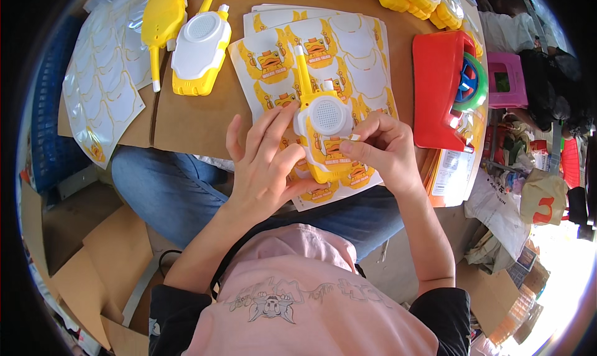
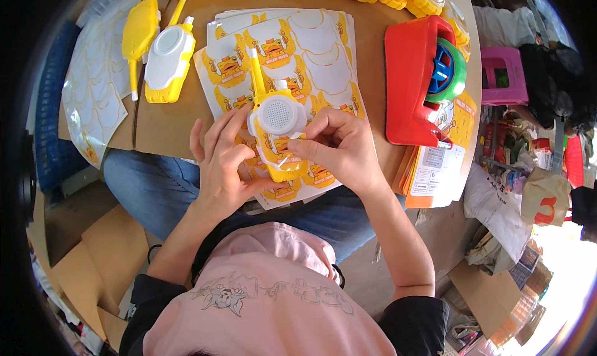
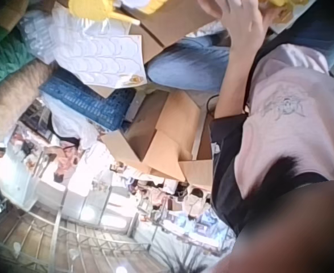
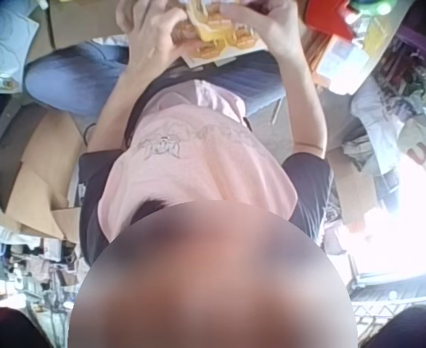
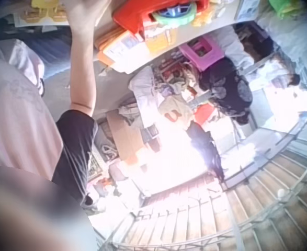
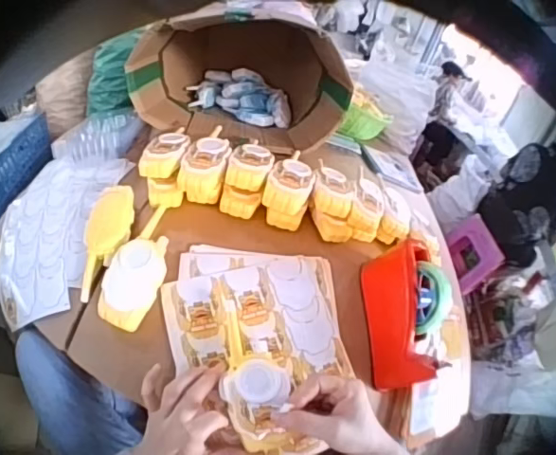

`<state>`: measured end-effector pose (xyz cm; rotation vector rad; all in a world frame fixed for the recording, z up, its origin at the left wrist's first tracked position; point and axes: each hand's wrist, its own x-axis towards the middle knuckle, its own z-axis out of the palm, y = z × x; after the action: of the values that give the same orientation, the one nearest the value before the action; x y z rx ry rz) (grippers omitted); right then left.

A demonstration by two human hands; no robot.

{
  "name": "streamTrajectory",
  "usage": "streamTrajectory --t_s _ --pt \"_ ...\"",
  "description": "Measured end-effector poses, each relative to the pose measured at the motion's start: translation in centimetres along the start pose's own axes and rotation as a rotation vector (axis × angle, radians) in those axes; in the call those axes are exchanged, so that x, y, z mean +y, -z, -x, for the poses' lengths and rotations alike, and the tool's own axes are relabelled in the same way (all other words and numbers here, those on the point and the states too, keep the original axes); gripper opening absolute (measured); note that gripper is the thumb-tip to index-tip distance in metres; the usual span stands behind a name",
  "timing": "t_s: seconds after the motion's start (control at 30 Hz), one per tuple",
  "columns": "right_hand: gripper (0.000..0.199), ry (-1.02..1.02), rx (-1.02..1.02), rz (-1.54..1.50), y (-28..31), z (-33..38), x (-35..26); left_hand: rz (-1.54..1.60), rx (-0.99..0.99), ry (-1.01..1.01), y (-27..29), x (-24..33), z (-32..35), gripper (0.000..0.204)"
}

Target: Apply decorative stickers to toy walkie-talkies.

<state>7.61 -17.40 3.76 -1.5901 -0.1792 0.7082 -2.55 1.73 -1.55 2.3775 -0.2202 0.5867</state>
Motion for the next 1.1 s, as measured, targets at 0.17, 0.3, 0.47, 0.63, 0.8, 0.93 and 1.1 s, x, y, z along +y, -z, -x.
streamTrajectory --t_s 0.17,0.3,0.47,0.63,0.8,0.93,1.1 --pt "0.019 0.019 -0.011 -0.05 0.01 0.04 0.06 0.005 0.003 -0.001 -0.08 -0.02 -0.02 0.049" --pt "0.019 -0.009 -0.002 0.004 -0.12 -0.01 -0.22 0.004 0.003 0.002 -0.1 -0.03 0.0 0.048" --pt "0.019 0.002 0.011 0.047 -0.2 0.01 -0.12 0.008 0.003 0.006 -0.1 -0.03 0.01 0.048" --pt "0.019 0.003 0.021 0.027 -0.29 0.01 -0.18 -0.024 -0.039 0.008 0.08 0.05 0.08 0.044" --pt "0.019 0.011 0.017 0.04 -0.29 0.04 -0.21 -0.143 -0.086 0.006 -0.12 -0.06 0.24 0.045" --pt "0.018 0.02 0.018 0.032 -0.35 0.07 -0.3 -0.148 -0.08 0.005 -0.17 -0.06 0.24 0.046" --pt "0.018 0.011 0.02 0.053 -0.35 0.05 -0.39 -0.071 -0.073 0.008 0.31 0.19 0.04 0.042"
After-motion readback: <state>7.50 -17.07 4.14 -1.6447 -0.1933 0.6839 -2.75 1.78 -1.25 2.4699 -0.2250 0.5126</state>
